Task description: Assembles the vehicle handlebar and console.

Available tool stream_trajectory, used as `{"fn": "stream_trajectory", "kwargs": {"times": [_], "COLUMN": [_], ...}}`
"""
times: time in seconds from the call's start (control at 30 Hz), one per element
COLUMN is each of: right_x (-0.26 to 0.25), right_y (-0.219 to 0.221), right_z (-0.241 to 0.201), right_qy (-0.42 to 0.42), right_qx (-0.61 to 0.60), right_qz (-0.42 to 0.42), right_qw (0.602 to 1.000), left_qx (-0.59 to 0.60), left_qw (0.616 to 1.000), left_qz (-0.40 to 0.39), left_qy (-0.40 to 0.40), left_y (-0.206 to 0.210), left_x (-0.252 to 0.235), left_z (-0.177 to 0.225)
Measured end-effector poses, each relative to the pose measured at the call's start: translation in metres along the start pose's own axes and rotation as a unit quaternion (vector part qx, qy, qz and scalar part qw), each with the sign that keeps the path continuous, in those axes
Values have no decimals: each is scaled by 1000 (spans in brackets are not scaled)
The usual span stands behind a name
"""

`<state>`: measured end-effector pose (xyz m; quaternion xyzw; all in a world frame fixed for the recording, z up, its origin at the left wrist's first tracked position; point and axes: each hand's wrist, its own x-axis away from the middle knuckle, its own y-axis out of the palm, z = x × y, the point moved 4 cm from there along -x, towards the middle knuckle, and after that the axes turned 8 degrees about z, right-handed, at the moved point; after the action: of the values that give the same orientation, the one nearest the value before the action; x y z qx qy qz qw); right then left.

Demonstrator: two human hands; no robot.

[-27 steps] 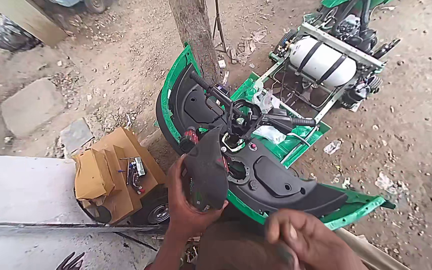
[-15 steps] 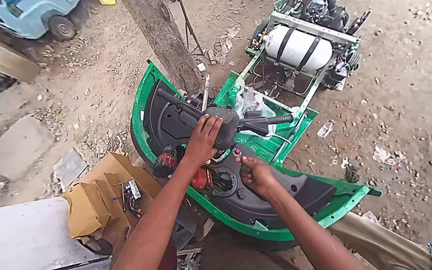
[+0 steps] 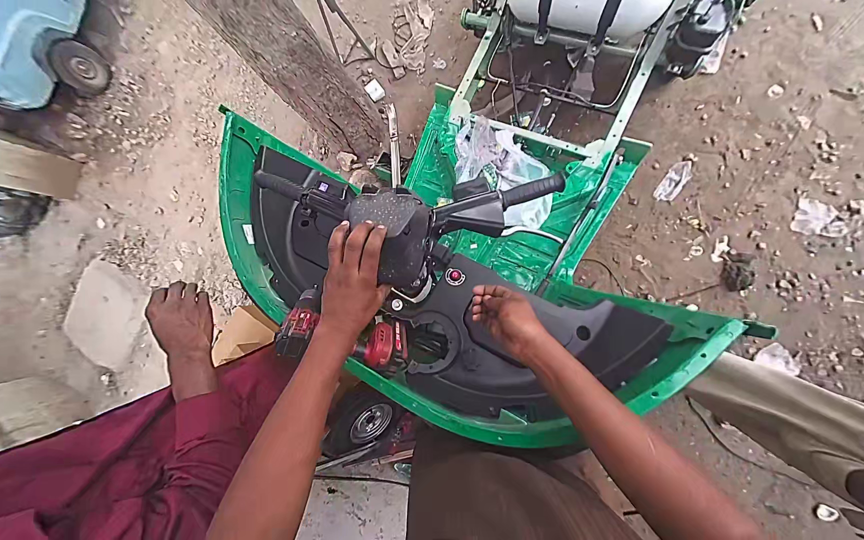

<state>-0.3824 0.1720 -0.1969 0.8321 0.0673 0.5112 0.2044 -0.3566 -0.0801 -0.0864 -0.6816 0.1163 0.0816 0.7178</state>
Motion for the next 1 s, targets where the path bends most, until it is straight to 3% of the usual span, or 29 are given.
{"fn": "stream_trajectory", "kwargs": {"times": [0.3, 0.5, 0.67, 0.8, 1.0], "right_x": [-5, -19, -30, -62, -70], "right_y": [-1, 22, 57, 66, 71], "right_z": [-3, -9, -23, -22, -22], "right_qy": [7, -79, -139, -161, -128], "right_qx": [-7, 113, 88, 20, -58], "right_qz": [-39, 7, -96, -108, -109], "right_qw": [999, 990, 982, 981, 984], "left_qx": [47, 25, 32, 94, 99], "left_qw": [998, 984, 998, 990, 989], "left_qz": [-39, -94, 4, 104, 109], "left_qy": [-9, -149, -59, 7, 9], "left_y": [16, 18, 40, 48, 49], "left_x": [-3, -38, -46, -40, -40], "left_z": [-11, 0, -11, -24, -20]}}
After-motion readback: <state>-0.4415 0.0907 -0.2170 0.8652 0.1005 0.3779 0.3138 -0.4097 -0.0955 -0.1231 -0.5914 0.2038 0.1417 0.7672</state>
